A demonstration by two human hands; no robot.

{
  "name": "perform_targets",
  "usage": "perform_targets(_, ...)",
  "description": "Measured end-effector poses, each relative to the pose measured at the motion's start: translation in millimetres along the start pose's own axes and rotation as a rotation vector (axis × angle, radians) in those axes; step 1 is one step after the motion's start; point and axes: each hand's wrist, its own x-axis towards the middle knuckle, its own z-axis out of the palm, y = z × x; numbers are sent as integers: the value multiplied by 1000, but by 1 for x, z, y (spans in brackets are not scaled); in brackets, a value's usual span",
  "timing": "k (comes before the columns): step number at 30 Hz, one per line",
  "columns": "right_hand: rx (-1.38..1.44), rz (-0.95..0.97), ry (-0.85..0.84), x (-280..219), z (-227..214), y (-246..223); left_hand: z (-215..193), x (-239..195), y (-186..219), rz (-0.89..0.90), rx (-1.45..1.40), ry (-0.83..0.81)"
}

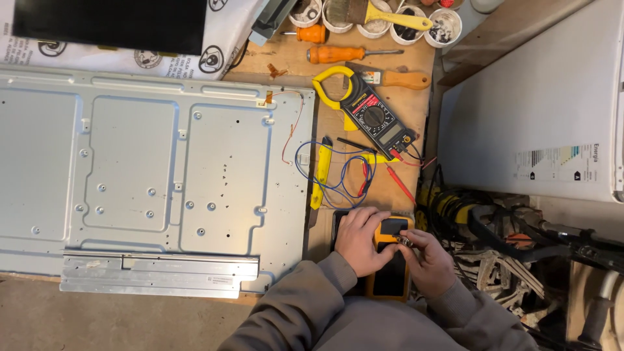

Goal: The person disassembles a yellow and black handheld device on a workbench, removing a battery and inspecting the internal components. They then pick up a pair of gloves and a metal bar before returning to the device to manipulate wires and a small cylindrical component.

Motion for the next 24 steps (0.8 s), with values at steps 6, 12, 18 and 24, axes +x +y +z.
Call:
perform_targets(6, -127, -56, -8, 2, -3, -6, 3, -1, -4, 11, -6, 8)
perform_targets(12, -172, -85, 25, 6, 0, -19, 6, -2, -7, -2, -22, 12)
perform_targets(18, -208, -170, 34, 9, -1, -24, 7, -2, -8, 3, -14, 11)
perform_targets(24, -223, -197, 43, 13, -3, -34, 8, -2, -8, 5, 9, 9)
